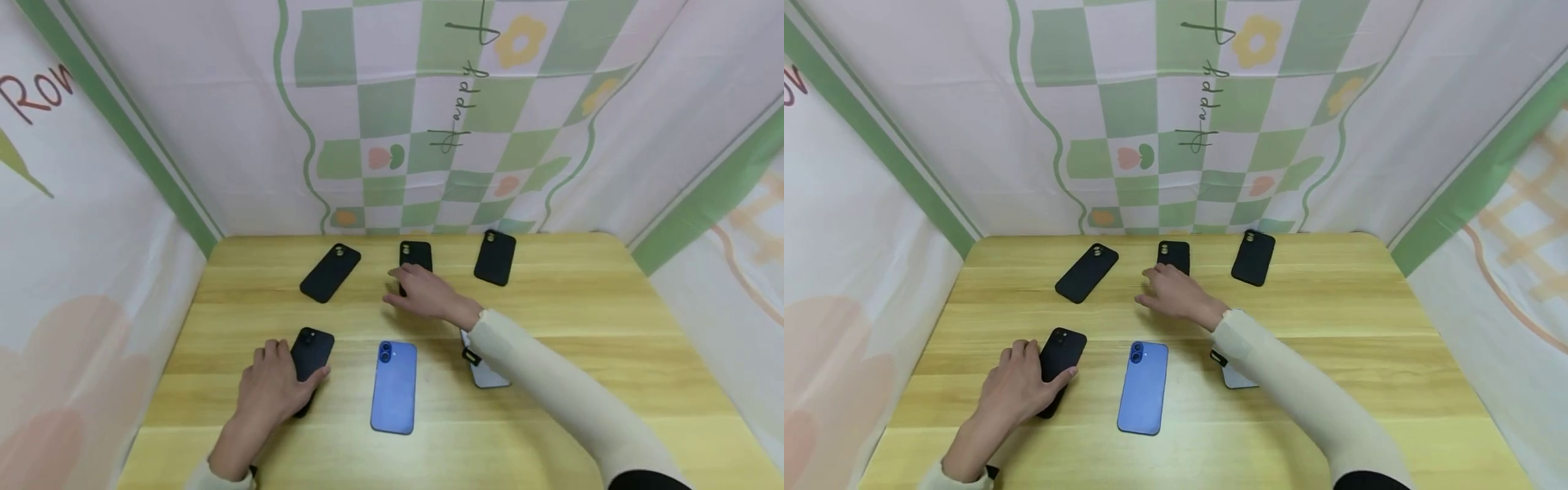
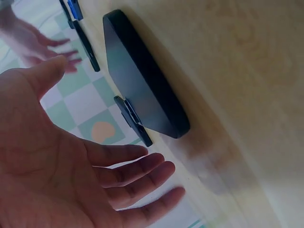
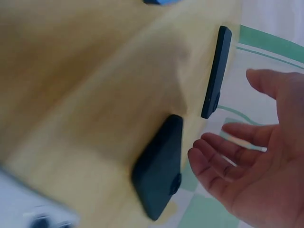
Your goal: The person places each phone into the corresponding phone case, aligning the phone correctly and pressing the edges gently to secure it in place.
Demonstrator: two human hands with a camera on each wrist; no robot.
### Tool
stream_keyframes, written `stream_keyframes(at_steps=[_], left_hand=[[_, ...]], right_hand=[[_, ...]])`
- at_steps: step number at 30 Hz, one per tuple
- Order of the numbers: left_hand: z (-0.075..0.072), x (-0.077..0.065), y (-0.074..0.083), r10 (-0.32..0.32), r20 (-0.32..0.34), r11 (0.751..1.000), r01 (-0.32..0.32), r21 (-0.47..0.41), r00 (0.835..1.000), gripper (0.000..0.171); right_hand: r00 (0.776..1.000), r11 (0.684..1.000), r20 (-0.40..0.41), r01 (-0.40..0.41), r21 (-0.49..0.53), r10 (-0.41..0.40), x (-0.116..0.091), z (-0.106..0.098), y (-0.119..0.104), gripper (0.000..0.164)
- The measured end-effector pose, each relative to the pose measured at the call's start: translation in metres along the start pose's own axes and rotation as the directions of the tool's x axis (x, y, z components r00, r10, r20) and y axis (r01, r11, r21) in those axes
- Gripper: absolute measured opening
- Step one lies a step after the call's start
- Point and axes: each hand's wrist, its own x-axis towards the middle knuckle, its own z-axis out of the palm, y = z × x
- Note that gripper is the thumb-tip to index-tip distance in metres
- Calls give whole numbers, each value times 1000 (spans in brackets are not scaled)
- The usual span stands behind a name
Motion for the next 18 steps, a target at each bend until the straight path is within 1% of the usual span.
stream_keyframes(at_steps=[3, 6, 11, 14, 18], left_hand=[[2, 0, 1, -9, 26, 1000, 8, 8, 1000, 106], [3, -1, 2, -17, 34, 1000, 16, 21, 999, 108], [4, -2, 2, -35, 43, 999, 35, 17, 998, 108], [4, -2, 2, -38, 52, 999, 37, 16, 998, 107], [5, -1, 4, -22, 54, 1000, 21, 23, 998, 105]], right_hand=[[998, 999, 49, 37, 1, -37, 17, -2, -6, 66], [992, 996, 91, 87, -9, -86, 32, -4, -14, 67], [976, 984, 153, 165, -68, -153, 56, -3, -26, 70], [969, 975, 178, 191, -117, -168, 70, 0, -33, 70], [960, 956, 224, 215, -200, -169, 85, 7, -40, 66]])
